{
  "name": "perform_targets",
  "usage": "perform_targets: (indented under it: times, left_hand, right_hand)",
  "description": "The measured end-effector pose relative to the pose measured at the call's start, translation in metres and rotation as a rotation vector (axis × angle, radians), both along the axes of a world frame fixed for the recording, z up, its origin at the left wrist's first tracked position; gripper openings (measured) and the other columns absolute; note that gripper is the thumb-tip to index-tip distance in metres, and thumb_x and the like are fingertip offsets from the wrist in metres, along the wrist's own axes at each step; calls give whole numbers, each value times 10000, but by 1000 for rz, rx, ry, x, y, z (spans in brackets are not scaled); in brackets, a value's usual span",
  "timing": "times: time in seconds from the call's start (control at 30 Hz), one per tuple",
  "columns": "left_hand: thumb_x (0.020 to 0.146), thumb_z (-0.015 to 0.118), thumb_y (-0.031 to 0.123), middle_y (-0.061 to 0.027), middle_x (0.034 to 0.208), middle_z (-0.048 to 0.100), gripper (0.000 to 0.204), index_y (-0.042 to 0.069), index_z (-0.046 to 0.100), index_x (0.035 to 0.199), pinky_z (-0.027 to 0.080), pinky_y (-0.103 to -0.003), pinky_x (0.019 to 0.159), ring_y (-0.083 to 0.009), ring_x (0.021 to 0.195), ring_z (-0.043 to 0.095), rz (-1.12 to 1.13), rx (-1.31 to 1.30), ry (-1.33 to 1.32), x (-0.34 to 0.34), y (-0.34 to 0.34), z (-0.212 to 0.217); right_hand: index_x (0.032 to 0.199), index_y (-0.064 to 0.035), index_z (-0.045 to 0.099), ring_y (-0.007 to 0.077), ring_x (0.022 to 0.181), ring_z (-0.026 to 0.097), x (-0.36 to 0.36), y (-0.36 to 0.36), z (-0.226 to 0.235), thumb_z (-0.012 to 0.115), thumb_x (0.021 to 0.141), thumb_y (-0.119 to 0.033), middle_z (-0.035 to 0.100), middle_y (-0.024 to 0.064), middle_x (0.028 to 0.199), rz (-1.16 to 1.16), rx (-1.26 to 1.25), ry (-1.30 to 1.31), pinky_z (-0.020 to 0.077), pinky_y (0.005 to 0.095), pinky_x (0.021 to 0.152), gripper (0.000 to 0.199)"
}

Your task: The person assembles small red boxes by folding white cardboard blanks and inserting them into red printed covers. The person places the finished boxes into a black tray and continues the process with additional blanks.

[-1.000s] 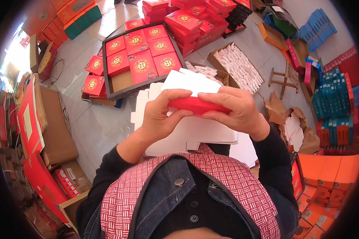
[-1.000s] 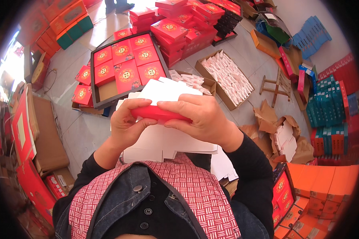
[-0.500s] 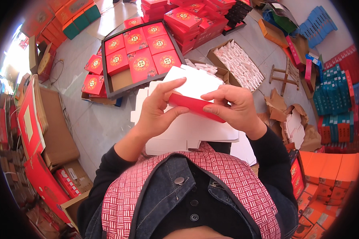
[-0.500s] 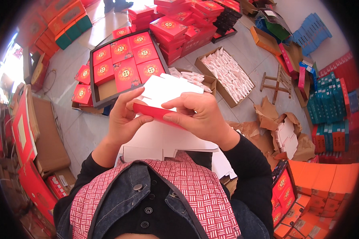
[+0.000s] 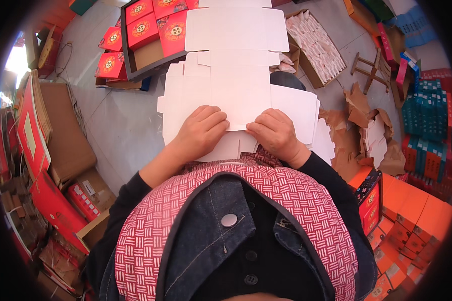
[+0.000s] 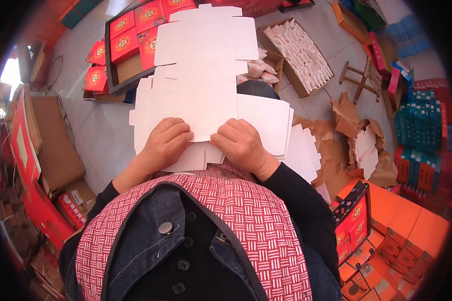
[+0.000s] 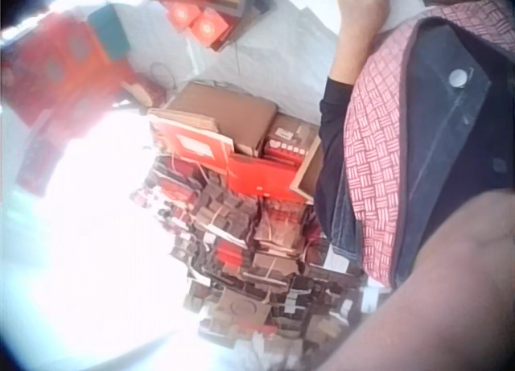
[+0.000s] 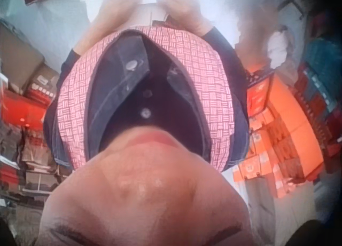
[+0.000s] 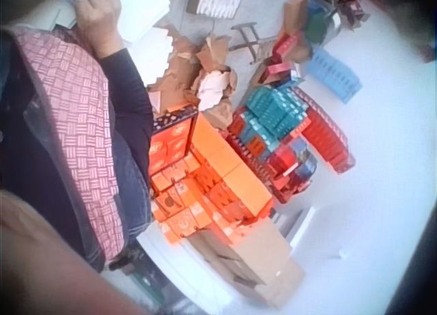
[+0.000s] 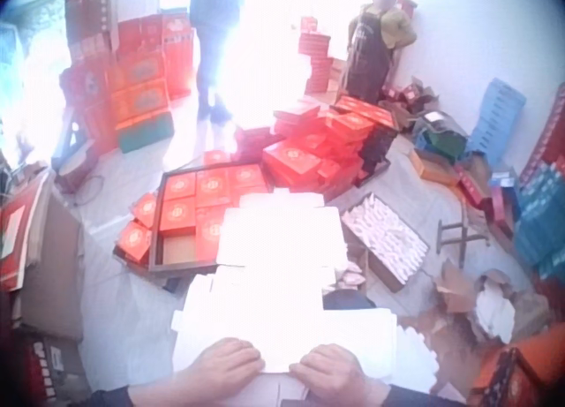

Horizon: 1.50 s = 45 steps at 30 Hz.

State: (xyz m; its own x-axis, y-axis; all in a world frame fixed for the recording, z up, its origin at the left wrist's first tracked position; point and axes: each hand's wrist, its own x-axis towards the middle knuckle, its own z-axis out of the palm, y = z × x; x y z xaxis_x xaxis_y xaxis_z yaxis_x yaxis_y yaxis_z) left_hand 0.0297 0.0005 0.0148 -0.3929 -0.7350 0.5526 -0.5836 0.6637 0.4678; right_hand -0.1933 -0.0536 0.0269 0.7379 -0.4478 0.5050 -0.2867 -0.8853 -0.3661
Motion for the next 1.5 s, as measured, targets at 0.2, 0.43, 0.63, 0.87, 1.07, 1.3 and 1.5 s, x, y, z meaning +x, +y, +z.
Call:
perform_targets:
  times: [0.2, 0.43, 0.63, 0.87, 1.07, 1.3, 1.5]
  left_hand:
    - [639, 683, -22, -114, 846, 594, 200, -14, 608, 824, 500, -358, 707, -279, 822, 590, 72, 39, 5, -2, 4, -6]
    - [661, 693, -41, -109, 817, 586, 164, -11, 596, 790, 488, -358, 670, -287, 789, 571, 210, 137, 69, -5, 9, -2]
    - [712, 692, 49, -99, 765, 554, 114, 26, 581, 728, 397, -393, 732, -285, 788, 505, 445, 406, -30, -7, 9, 8]
    - [703, 705, 71, -105, 843, 584, 123, 59, 585, 729, 368, -407, 841, -291, 898, 520, 349, 444, -91, 6, -2, 9]
    - [744, 647, -18, -118, 1124, 637, 119, 48, 563, 795, 309, -492, 1076, -331, 1188, 529, 104, 297, 130, 31, 2, 16]
    - [806, 590, -67, -123, 1118, 649, 117, 28, 548, 860, 431, -419, 989, -337, 1174, 556, 43, 400, 414, 32, 14, 20]
    - [815, 582, -98, -150, 1102, 659, 161, 31, 510, 878, 452, -391, 970, -340, 1176, 563, 94, 446, 522, 31, 16, 49]
  right_hand:
    - [809, -66, 592, 194, 726, 538, -1, -6, 3, 657, 712, -100, 521, 33, 761, 15, 25, 112, 421, 305, 620, 122]
    - [779, -65, 565, 216, 753, 549, -12, -17, 0, 629, 752, -113, 525, 46, 767, -26, -30, 188, 441, 311, 651, 84]
    - [797, -26, 598, 291, 755, 594, -1, -31, 14, 633, 792, -108, 582, 107, 792, -68, 326, 401, 481, 369, 639, 89]
    - [835, -34, 572, 336, 730, 592, 1, -35, 15, 575, 842, -115, 565, 133, 789, -43, 355, 436, 477, 412, 643, 81]
    - [1001, -28, 642, 277, 756, 600, 4, -41, 81, 641, 843, -143, 604, 119, 855, 213, 696, 301, 481, 327, 661, 196]
    - [935, 13, 652, 247, 692, 592, 35, -43, 187, 751, 807, -174, 626, 111, 828, 1166, 1065, -273, 491, 362, 644, 247]
    - [813, -20, 651, 238, 679, 579, 27, -36, 151, 767, 742, -169, 590, 88, 768, 160, 435, 74, 467, 333, 593, 202]
